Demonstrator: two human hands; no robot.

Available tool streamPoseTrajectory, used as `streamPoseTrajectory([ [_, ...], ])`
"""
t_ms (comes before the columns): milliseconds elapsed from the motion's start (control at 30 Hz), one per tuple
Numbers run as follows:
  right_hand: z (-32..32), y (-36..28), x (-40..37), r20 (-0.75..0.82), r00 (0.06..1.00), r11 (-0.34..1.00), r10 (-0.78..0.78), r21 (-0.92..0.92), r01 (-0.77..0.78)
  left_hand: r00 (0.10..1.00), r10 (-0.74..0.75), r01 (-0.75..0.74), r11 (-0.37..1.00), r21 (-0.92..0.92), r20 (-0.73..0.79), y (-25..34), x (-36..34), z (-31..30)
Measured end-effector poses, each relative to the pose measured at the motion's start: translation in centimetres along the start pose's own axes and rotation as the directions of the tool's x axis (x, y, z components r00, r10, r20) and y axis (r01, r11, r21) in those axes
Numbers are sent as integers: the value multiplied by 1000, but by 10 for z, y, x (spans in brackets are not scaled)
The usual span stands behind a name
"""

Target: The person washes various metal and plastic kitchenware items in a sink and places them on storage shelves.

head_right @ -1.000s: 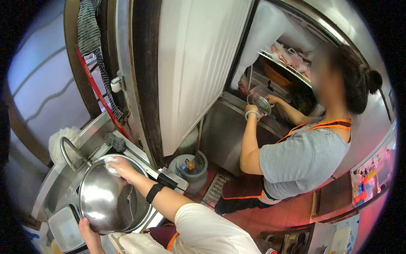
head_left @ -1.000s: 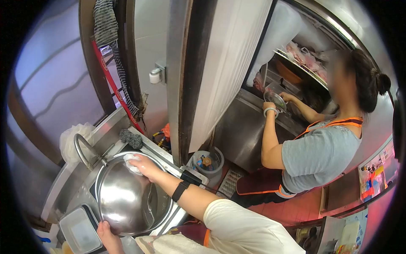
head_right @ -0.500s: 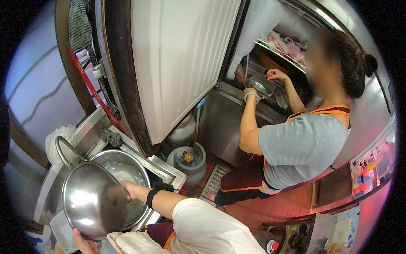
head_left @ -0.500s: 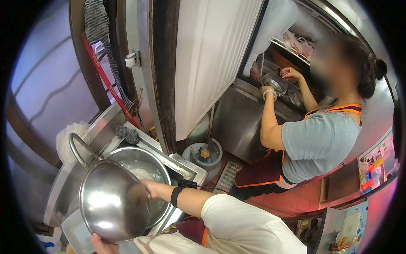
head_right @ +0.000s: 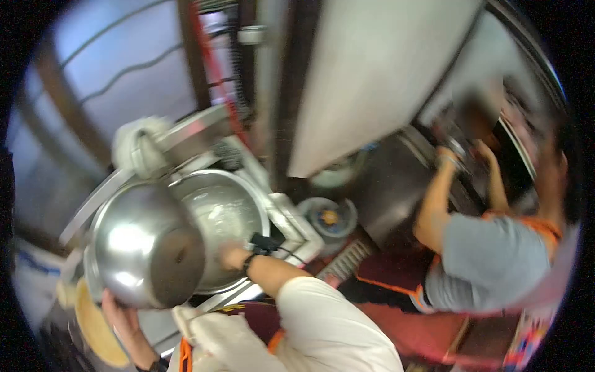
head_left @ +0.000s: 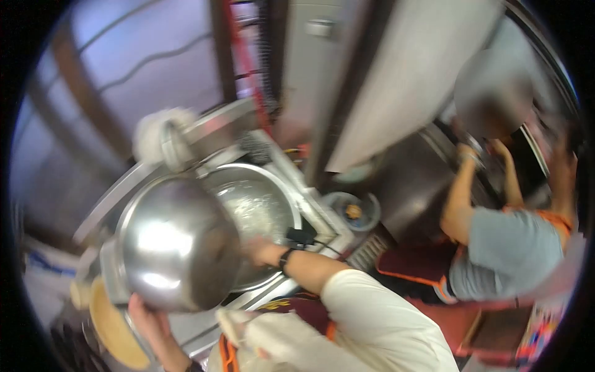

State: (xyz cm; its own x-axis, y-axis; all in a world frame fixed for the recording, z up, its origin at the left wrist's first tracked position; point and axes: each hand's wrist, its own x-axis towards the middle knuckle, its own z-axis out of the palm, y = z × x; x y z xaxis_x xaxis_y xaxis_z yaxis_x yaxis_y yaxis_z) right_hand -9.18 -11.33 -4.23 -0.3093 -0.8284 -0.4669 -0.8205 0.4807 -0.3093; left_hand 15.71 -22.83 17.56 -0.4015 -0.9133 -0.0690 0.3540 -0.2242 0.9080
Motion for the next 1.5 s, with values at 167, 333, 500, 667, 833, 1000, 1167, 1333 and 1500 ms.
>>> streamPoseTrajectory([
  [167, 17, 43, 41, -89, 996, 995, 20, 99, -11, 987, 53, -49, 998, -26, 153, -17, 10, -42],
  [333, -97, 23, -14, -245, 893, 265, 378, 953, 149, 989, 18, -13, 999, -36, 148, -13, 9, -27],
  [500, -199, -30, -87, -533, 832, -130, 153, 824, 551, 996, 23, -22, 1000, -10, 88, -15, 9, -15],
  [667, -219, -72, -103, -828, 512, 271, -228, 451, 850, 991, -28, 18, 997, 73, 134, -26, 13, -19],
  [833, -216, -59, -60, -653, 730, 487, -203, 579, 654, 985, 16, -36, 993, 112, 172, -26, 11, -15],
  [1000, -212, -29, -42, -534, 835, 129, -134, 826, 549, 980, 15, -37, 994, 106, 199, -28, 11, -21],
  [1167, -204, -27, -38, -608, 792, 240, -62, 761, 603, 966, -38, 19, 997, 75, 255, -29, 15, -30],
  [1333, -204, -50, -65, -856, 516, 439, 19, 471, 765, 977, 9, -28, 996, 83, 211, -27, 14, -18],
  [1500, -220, -65, -105, -846, 484, 416, -223, 366, 832, 978, 6, -22, 997, 75, 209, -28, 13, -17],
])
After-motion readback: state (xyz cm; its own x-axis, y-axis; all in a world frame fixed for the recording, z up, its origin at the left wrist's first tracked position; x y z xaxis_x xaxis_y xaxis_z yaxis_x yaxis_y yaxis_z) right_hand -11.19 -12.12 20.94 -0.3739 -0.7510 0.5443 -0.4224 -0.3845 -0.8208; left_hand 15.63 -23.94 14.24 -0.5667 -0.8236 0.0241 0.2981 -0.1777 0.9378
